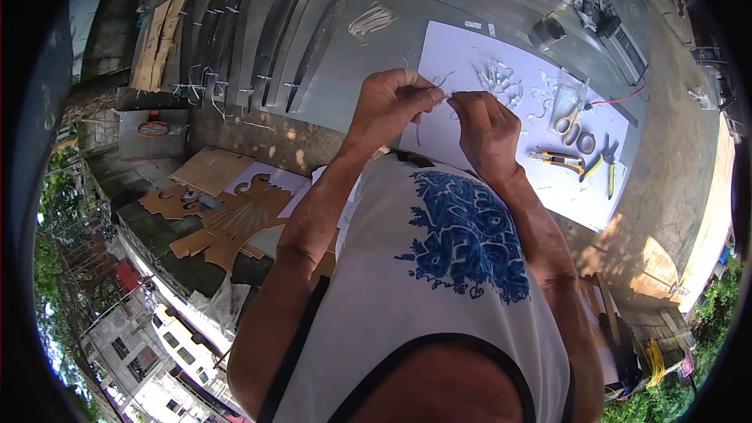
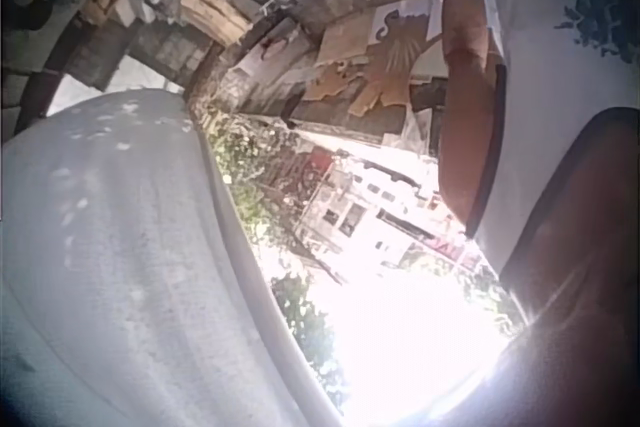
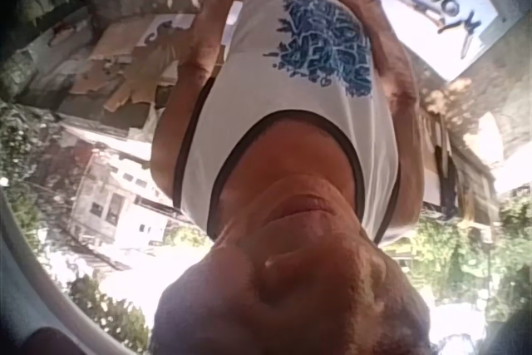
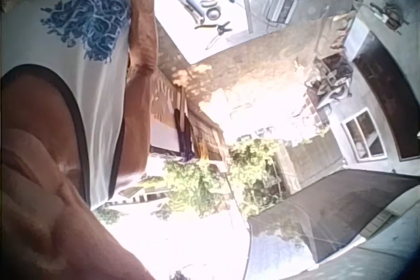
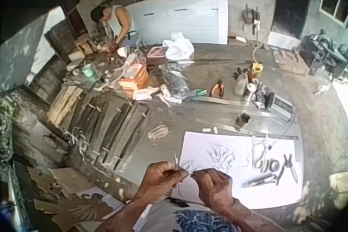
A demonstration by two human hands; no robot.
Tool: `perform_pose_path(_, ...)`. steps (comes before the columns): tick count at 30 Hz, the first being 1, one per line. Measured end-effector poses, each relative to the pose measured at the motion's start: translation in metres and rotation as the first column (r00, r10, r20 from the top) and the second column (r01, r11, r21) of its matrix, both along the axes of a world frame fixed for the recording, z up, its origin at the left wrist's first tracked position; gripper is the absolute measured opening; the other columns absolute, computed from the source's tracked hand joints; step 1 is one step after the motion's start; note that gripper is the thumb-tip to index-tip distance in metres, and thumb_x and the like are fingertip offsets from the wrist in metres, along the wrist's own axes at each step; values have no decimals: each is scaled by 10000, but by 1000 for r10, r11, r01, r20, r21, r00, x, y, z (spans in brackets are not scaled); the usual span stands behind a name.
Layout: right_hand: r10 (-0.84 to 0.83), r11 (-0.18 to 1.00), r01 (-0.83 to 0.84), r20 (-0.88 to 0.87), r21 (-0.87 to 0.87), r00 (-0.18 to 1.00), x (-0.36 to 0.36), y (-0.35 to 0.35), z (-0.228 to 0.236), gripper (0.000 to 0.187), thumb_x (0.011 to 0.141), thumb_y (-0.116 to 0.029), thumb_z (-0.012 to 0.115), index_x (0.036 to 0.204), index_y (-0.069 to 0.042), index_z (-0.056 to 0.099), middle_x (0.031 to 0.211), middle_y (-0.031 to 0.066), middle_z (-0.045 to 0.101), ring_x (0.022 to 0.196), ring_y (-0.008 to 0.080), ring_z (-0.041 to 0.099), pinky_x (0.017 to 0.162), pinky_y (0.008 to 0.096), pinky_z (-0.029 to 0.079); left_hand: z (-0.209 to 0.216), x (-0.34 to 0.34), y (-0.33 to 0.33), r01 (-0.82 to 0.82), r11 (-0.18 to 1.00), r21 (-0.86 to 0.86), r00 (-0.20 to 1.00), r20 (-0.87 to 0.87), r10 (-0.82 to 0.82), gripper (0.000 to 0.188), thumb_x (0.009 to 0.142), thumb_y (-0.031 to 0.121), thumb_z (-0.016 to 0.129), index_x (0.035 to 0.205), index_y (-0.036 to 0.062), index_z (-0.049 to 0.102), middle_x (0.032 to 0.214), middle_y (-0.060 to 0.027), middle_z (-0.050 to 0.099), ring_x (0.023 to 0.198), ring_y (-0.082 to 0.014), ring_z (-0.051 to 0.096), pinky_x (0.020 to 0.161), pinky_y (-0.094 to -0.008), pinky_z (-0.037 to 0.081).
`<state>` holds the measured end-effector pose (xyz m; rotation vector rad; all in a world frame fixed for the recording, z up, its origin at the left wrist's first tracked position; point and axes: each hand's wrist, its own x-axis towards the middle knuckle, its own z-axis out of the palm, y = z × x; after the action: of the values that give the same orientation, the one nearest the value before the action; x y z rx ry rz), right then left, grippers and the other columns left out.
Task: The person uses pliers to strip the insulation from the ends of white wires. They then wrap the exposed copper ends with black electrical tape. The person handles multiple wire segments individually on a metal workbench.
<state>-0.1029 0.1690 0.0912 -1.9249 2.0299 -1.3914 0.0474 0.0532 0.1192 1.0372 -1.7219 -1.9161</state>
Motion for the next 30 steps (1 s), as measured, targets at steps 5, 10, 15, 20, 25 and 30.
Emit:
perform_pose_path(5,-49,916,-330,880,228,472,7,-30,14,261,998,-263,638,1011,-2,630,876,83,693,793,160,645,696,325,507,-10,23,-40,-10,1000,17,925,-380,16,132,973,160,678,954,29,675,770,-23,619,639,-58,467,576,-223,358)
perform_pose_path(10,335,852,-522,736,29,588,47,-79,-12,540,943,-251,708,1392,-41,495,1281,125,640,1237,252,561,1057,435,435,-6,39,-85,37,968,246,690,-707,154,141,999,172,644,946,43,653,823,-55,635,604,-64,402,577,-217,338)
perform_pose_path(15,180,614,-780,942,116,283,70,-91,-23,286,1007,-169,603,1245,-10,613,895,54,673,920,162,636,928,363,454,-4,58,-122,24,972,234,591,-787,175,183,1018,193,601,1019,18,656,813,-46,565,606,-53,368,564,-210,290)
perform_pose_path(20,-46,677,-643,893,357,447,35,-50,-49,204,1032,-143,541,1088,3,671,715,44,610,710,138,607,681,321,487,-35,93,-153,-121,974,194,697,-682,222,159,1014,171,610,989,21,659,820,-46,589,576,-53,352,544,-217,287)
perform_pose_path(25,60,738,-400,538,543,841,19,-19,-61,191,1002,-108,557,1023,31,686,728,102,664,658,172,627,631,338,494,-79,103,-154,-107,964,245,821,-524,225,133,989,139,656,1010,9,668,840,-78,659,567,-52,431,522,-211,334)
perform_pose_path(30,-112,721,-291,520,629,847,7,-14,-62,184,974,-84,567,993,31,709,731,122,689,648,188,643,627,346,502,-83,73,-132,-250,843,-477,938,98,334,319,915,123,716,1194,-10,638,1039,-151,695,906,-225,654,791,-333,514)
